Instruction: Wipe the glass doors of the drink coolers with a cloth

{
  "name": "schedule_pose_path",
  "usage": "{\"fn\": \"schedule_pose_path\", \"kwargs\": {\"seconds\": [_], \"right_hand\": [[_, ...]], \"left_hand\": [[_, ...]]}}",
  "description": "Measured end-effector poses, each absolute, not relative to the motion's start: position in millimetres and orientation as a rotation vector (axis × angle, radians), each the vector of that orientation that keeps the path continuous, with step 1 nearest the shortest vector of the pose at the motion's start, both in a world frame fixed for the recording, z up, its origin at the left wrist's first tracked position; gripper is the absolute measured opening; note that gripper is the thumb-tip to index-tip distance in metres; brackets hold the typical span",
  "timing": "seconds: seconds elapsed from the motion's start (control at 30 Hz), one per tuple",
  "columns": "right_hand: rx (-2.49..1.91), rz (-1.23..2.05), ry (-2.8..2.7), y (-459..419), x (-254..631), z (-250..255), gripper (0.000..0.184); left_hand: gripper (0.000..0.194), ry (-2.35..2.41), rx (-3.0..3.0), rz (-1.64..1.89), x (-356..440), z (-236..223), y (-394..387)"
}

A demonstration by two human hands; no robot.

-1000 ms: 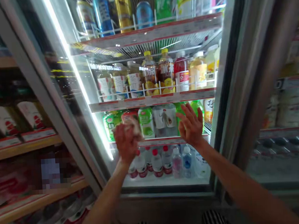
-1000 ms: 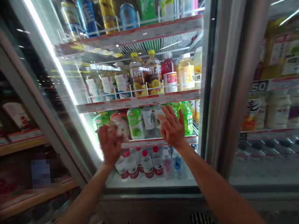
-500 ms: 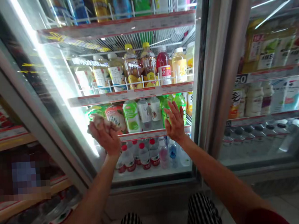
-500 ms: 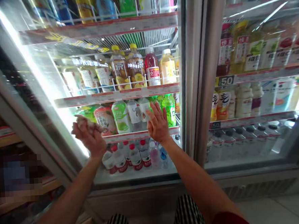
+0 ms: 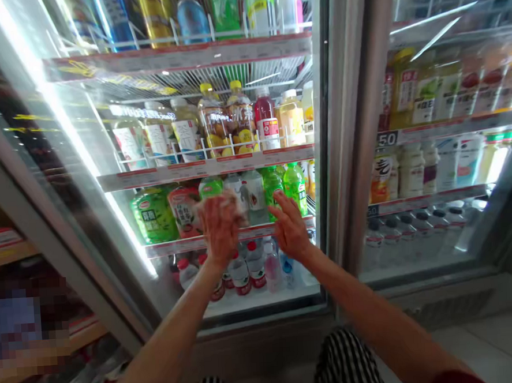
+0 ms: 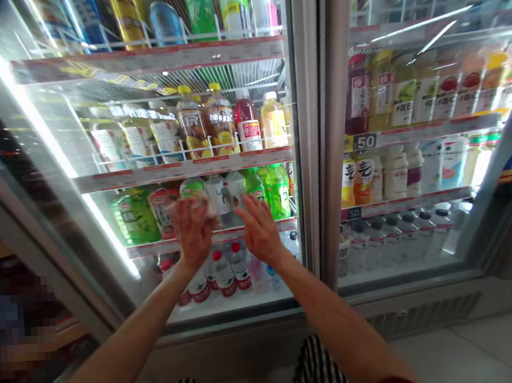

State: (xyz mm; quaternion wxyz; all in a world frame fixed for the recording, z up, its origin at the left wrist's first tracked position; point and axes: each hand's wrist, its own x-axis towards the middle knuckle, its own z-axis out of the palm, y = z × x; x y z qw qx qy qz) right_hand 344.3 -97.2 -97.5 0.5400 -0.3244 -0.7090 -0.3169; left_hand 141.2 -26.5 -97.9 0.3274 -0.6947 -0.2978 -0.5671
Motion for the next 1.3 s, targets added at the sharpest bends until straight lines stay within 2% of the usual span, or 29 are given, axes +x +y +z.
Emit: {"fn": "schedule_pose_path", "kwargs": {"seconds": [0.1,0.2,0.3,0.5,0.6,0.73,0.8,1.0,1.07,1.2,1.3], "right_hand": [[-0.747,-0.74,-1.79,-100.3,316.8,-97.6,0.042],[-0.924,-0.791,-1.886,-91.8,289.2,-105.7,0.041],[-1.023,-0.924,-1.962,-79.0,275.0,-112.5,0.045],[-1.149,-1.061,-1.509,-74.0,343.5,-97.5,0.044],[-1.167,-1.027,-1.276,-84.3,376.5,-119.5,0.047],[-1.133,-1.032,-1.563,-100.9,365.7,-194.3,0.043],[-1.119,-1.04,-1.701,-103.6,357.4,-210.5,0.038],[-1.141,-0.953,-1.539,-84.8,359.3,-141.2,0.041],[-1.094,-0.924,-1.654,-86.0,355.4,-148.1,0.043],[-0.878,-0.913,-2.133,-99.6,342.6,-201.9,0.043],[-0.936,-0.916,-2.036,-96.2,335.4,-195.2,0.042]], "left_hand": [[0.048,-0.538,-2.041,-1.327,170.9,-103.3,-33.2],[0.065,-0.72,-1.917,-1.444,155.0,-113.0,-37.3],[0.076,-0.915,-1.884,-1.379,121.3,-124.9,-40.9],[0.068,-0.995,-1.957,-1.408,118.8,-141.4,-54.6],[0.066,-1.012,-1.993,-1.389,129.8,-153.3,-64.5],[0.066,-0.956,-2.086,-1.223,132.2,-181.0,-77.3],[0.066,-0.955,-2.099,-1.177,129.4,-192.5,-80.1],[0.064,-1.092,-2.034,-1.274,124.5,-195.6,-76.2],[0.065,-1.101,-2.035,-1.282,125.9,-194.7,-74.7],[0.065,-1.072,-2.052,-1.277,124.2,-199.4,-72.8],[0.065,-1.075,-2.043,-1.305,118.3,-202.1,-70.9]]}}
